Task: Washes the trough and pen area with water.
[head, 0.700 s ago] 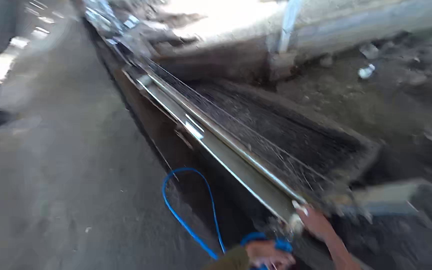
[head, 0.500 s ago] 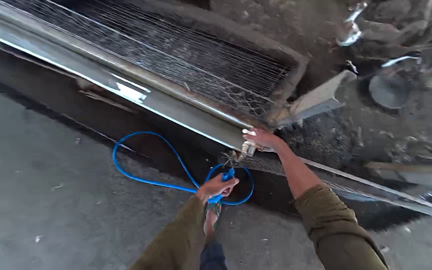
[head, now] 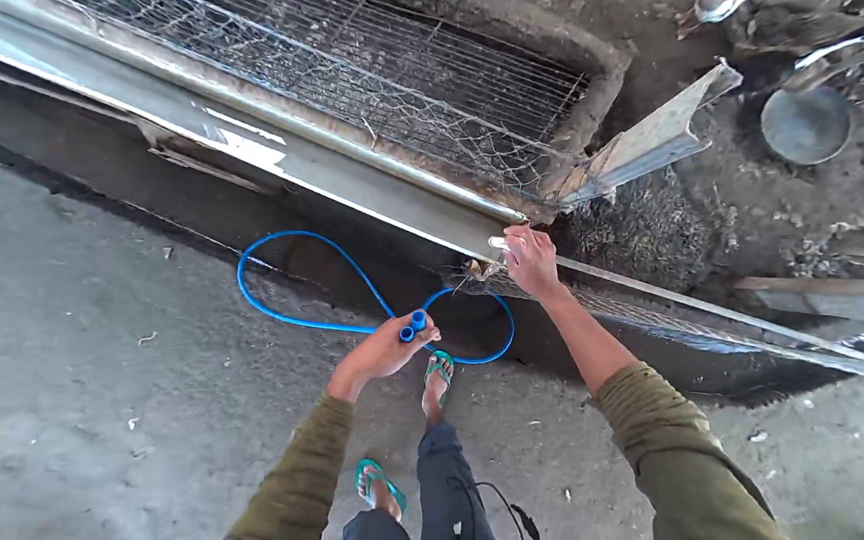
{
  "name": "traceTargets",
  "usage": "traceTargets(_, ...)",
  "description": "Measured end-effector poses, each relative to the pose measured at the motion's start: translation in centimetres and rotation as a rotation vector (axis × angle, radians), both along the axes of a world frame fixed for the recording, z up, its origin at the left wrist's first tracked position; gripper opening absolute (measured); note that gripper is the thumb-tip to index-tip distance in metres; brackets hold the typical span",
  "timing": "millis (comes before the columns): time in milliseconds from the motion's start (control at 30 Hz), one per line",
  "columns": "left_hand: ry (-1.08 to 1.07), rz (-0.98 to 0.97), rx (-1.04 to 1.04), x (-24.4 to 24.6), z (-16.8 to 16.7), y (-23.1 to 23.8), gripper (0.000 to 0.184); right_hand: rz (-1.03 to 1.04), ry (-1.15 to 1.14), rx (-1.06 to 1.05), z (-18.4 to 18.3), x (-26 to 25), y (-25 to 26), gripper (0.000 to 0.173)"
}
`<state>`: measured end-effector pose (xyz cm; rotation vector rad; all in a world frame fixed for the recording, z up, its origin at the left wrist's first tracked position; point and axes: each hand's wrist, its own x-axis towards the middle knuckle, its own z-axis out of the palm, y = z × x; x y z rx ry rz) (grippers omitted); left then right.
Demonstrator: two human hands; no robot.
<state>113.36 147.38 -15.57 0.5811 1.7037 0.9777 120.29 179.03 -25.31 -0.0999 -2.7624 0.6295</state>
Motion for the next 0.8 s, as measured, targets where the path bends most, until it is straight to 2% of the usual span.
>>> traceTargets(133,0.027,0.021,-0.050,-0.5,0.8,-0.8,0.025,0.019,0.042,0.044,-0.9,-0.1,0.7,0.030)
traceTargets(300,0.042,0.095,-0.054,-0.5,0.8,-1.5,0.022,0.054,0.208,0.109,-1.9,0.0,1.2,0.014)
traceTargets(800,0.011,0.132,-0.078,-0.9,2.1,-1.9,0.019,0.082,0.174,0.118,-1.4,-0.4,1.4,0.015)
